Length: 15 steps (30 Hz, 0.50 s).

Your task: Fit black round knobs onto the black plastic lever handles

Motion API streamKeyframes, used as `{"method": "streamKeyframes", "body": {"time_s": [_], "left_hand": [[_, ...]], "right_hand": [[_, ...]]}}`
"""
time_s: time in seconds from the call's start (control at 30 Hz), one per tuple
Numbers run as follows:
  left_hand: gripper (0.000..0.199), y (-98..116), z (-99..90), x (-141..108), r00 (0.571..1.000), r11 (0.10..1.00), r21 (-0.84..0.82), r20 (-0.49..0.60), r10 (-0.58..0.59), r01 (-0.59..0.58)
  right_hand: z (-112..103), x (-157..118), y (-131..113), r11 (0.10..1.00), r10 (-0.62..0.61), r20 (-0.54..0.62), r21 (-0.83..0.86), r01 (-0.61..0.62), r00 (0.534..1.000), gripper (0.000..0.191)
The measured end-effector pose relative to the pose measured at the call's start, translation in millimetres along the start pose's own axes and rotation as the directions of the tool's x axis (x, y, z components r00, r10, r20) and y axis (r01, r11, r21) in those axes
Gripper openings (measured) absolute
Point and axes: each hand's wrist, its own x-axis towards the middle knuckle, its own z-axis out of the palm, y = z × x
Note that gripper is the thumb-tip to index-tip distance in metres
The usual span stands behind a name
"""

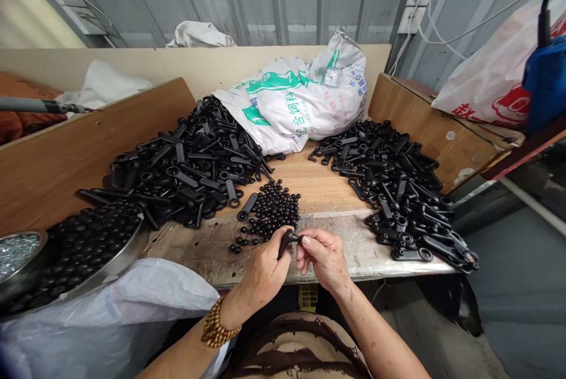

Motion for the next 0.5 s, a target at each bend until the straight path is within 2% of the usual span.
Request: {"method": "streamKeyframes", "body": {"time_s": [0.17, 0.33, 0.4, 0.5], "left_hand": [[0.028, 0, 6.6, -3, 0.994, 0.991, 0.107, -0.072, 0.087, -0.079], [0.034, 0, 10.1, -5, 0.975, 0.966, 0.194, -0.105, 0.197, -0.174], [0.037, 0, 11.0, -3, 0.970, 0.949, 0.248, -0.095, 0.223, -0.194], [0.038, -1, 14.9, 3, 0.970, 0.932, 0.291, -0.045, 0.240, -0.218]], "right_hand": [[0, -3, -1, 1.000, 0.029, -0.043, 0.011, -0.029, 0.999, 0.017], [0, -10, -8, 0.993, 0.114, -0.083, -0.029, -0.117, 0.990, 0.021], [2, -12, -12, 0.983, 0.078, -0.140, -0.157, -0.099, 0.987, 0.022], [4, -15, -15, 0.934, -0.063, -0.236, -0.357, -0.027, 0.970, 0.023]]}}
